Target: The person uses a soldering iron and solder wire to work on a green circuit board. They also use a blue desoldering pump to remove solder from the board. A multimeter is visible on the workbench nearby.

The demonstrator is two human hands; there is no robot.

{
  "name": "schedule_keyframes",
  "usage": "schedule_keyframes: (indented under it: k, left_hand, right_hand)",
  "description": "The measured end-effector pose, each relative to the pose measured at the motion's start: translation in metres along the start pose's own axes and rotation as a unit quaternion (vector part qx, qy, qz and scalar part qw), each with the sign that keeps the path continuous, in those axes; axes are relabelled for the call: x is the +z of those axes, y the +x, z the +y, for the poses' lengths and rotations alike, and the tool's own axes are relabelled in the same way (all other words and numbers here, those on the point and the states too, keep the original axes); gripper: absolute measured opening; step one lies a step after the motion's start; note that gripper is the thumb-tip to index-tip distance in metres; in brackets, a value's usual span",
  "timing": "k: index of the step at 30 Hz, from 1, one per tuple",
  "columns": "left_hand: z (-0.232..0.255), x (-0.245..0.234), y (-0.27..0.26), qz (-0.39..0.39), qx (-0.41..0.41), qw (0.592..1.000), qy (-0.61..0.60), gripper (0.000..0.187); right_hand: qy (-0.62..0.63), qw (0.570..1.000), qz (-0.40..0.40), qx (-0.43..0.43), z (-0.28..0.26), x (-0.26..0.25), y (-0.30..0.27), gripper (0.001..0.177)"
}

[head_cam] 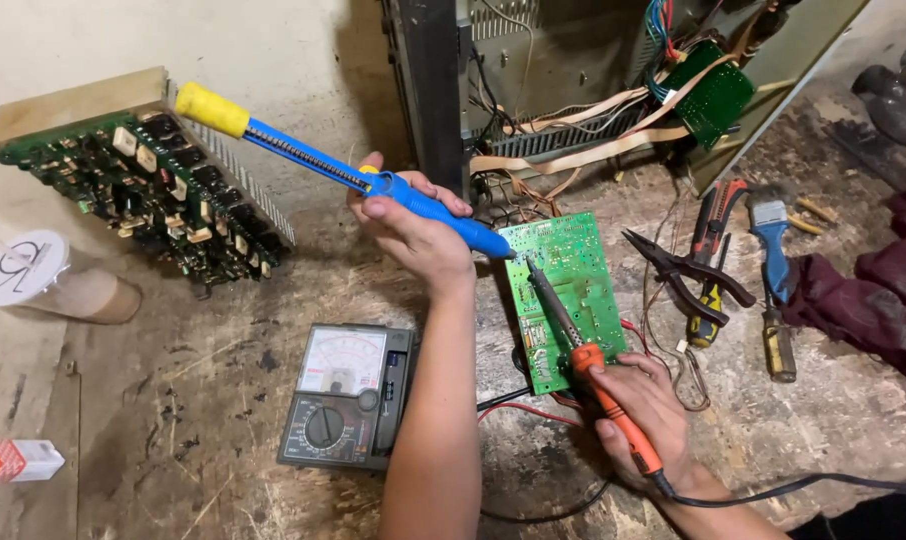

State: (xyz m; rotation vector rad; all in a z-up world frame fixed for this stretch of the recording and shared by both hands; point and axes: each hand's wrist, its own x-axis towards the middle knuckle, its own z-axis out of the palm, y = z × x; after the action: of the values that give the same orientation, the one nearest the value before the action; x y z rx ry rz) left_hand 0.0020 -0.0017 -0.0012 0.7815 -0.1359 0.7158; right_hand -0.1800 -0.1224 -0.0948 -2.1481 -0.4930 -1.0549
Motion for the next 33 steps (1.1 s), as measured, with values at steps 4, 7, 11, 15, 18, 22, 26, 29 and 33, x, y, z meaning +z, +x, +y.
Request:
schedule_keyframes:
  k: [4,7,11,15,18,22,26,29,33]
  left_hand:
    - [-0.003,0.000,0.000,-0.006,0.006,1.000,-0.002,0.046]
    - [-0.001,0.001,-0.002,-0.007,-0.002,1.000,0.006,0.047]
    - [-0.002,0.001,-0.002,-0.008,-0.001,1.000,0.008,0.046]
    - [-0.002,0.000,-0.004,-0.013,0.002,1.000,0.010,0.046]
    - [-0.002,0.001,-0.004,-0.011,0.006,1.000,0.007,0.046]
    - [-0.002,0.000,-0.004,-0.012,0.009,1.000,0.006,0.047]
    - [-0.002,0.002,-0.005,-0.006,0.005,1.000,0.003,0.045]
    - [-0.001,0.002,-0.005,-0.002,0.001,1.000,0.006,0.047]
    - [0.000,0.003,-0.006,0.000,-0.001,1.000,0.007,0.048]
  right_hand:
    - [-0.004,0.999,-0.028,0.015,-0.001,-0.002,0.002,0.034]
    - [-0.017,0.999,-0.051,0.000,-0.008,-0.004,0.013,0.035]
    - [-0.025,0.997,-0.069,-0.012,-0.011,-0.005,0.018,0.034]
    - [-0.025,0.996,-0.074,-0.031,-0.014,-0.005,0.018,0.033]
    - [-0.025,0.996,-0.072,-0.041,-0.014,-0.004,0.018,0.033]
    - [-0.028,0.996,-0.075,-0.040,-0.015,-0.004,0.018,0.033]
    - [-0.033,0.996,-0.075,-0.042,-0.015,-0.003,0.017,0.034]
    - [-0.037,0.996,-0.075,-0.041,-0.015,-0.003,0.016,0.034]
    - [-0.047,0.994,-0.083,-0.045,-0.016,-0.004,0.018,0.034]
